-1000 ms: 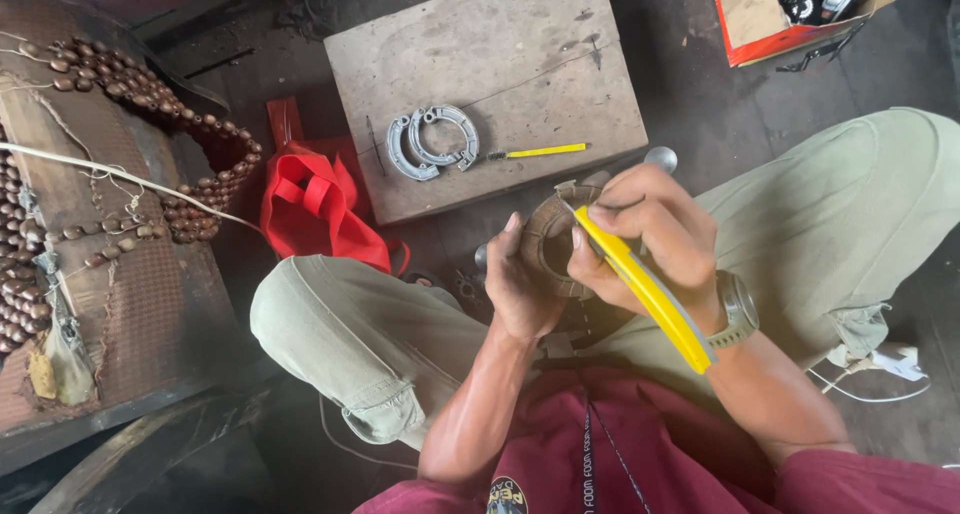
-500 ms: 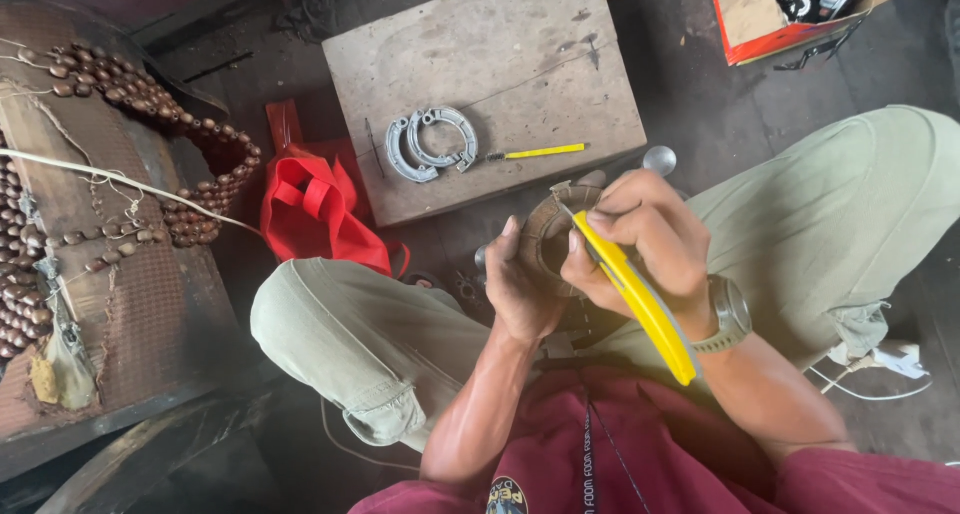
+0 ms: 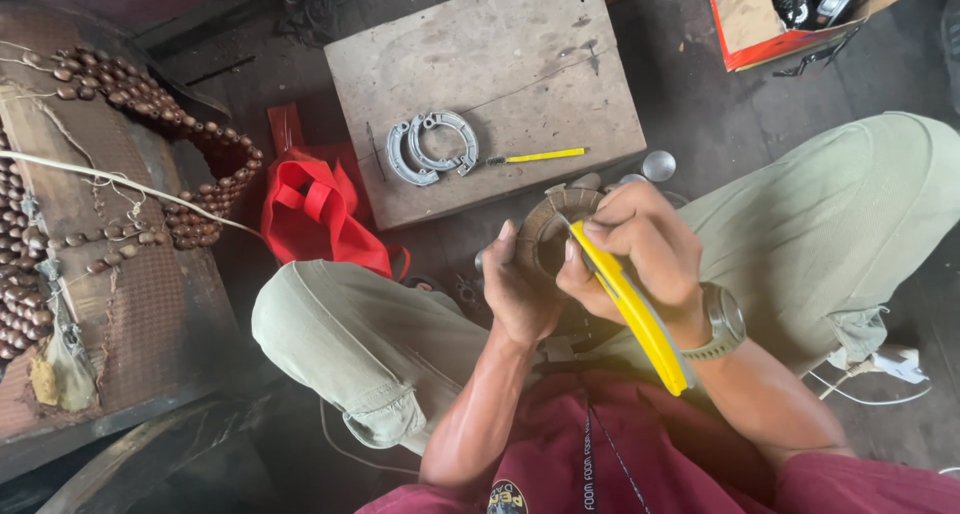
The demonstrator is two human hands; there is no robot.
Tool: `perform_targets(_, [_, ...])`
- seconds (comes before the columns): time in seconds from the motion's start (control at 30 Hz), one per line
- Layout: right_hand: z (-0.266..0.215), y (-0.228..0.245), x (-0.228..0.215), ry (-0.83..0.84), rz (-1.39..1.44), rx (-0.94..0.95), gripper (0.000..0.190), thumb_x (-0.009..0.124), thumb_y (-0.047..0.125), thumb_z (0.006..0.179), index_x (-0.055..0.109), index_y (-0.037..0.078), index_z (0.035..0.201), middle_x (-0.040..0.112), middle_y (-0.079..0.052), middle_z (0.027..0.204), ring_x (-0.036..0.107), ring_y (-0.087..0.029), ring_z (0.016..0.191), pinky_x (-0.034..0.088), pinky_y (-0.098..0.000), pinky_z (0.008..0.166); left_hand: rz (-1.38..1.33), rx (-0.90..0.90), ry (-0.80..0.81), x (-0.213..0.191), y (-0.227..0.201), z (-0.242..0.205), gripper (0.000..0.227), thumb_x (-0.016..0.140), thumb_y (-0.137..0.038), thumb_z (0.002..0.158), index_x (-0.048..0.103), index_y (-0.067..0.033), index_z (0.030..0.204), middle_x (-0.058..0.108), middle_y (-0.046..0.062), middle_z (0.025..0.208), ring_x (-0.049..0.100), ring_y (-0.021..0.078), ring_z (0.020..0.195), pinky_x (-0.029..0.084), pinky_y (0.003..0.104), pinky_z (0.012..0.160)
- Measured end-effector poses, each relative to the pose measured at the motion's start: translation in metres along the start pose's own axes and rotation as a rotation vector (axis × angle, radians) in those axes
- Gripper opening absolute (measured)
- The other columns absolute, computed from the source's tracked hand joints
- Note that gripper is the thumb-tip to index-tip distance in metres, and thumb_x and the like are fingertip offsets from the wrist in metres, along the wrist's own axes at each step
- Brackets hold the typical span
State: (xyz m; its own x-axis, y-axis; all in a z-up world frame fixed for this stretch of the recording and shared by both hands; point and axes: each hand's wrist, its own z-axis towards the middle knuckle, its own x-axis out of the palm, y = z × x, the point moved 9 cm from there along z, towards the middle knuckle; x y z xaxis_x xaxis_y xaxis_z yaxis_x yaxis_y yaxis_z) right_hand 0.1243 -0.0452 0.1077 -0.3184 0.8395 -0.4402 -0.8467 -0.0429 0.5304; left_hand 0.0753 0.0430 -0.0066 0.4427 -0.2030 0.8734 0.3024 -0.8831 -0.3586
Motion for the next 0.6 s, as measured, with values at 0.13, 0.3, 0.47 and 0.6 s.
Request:
perform_targets(0.13, [0.002,-0.001,-0.002,-0.024,-0.004,0.004,0.017,0.079,0.002,0.089,0.063,0.0,0.088,0.059,-0.013,0.086,0.067,-0.025,0.07,0.062,-0.0338,0.069,-0.093,-0.053,0.016,-0.011,0.012,-0.001,0.048,0.052,-0.043,0.098,0.063,0.0029,0.096,0.067,0.023,0.091,0.067,0.0312,0.09,0.045,0.046,0.101])
perform_targets(0.3, [-0.004,-0.014,-0.025,-0.149,0.196,0.089,0.022,0.079,0.001,0.09,0.059,-0.003,0.101,0.058,-0.016,0.096,0.07,-0.023,0.085,0.061,-0.0334,0.079,-0.162,-0.151,0.081,-0.032,0.027,0.008,0.061,0.042,-0.053,0.096,0.064,0.0033,0.102,0.068,0.033,0.102,0.068,0.0461,0.093,0.053,0.058,0.087])
perform_targets(0.47, [-0.007,-0.016,-0.033,-0.209,0.193,0.058,0.02,0.075,0.001,0.092,0.059,-0.004,0.103,0.059,-0.019,0.097,0.07,-0.027,0.087,0.061,-0.0369,0.082,-0.182,-0.185,0.186,-0.018,0.029,0.003,0.068,0.036,-0.057,0.094,0.069,0.0019,0.107,0.07,0.03,0.11,0.068,0.0453,0.105,0.054,0.058,0.089])
perform_targets(0.6, [-0.013,-0.014,-0.029,-0.188,0.127,0.199,0.029,0.065,0.0,0.096,0.04,0.004,0.11,0.053,-0.017,0.109,0.067,-0.028,0.094,0.058,-0.0349,0.084,-0.328,-0.267,0.333,0.006,0.017,-0.011,0.075,0.035,-0.047,0.103,0.042,0.0113,0.149,0.059,0.026,0.137,0.06,0.0323,0.121,0.047,0.043,0.101])
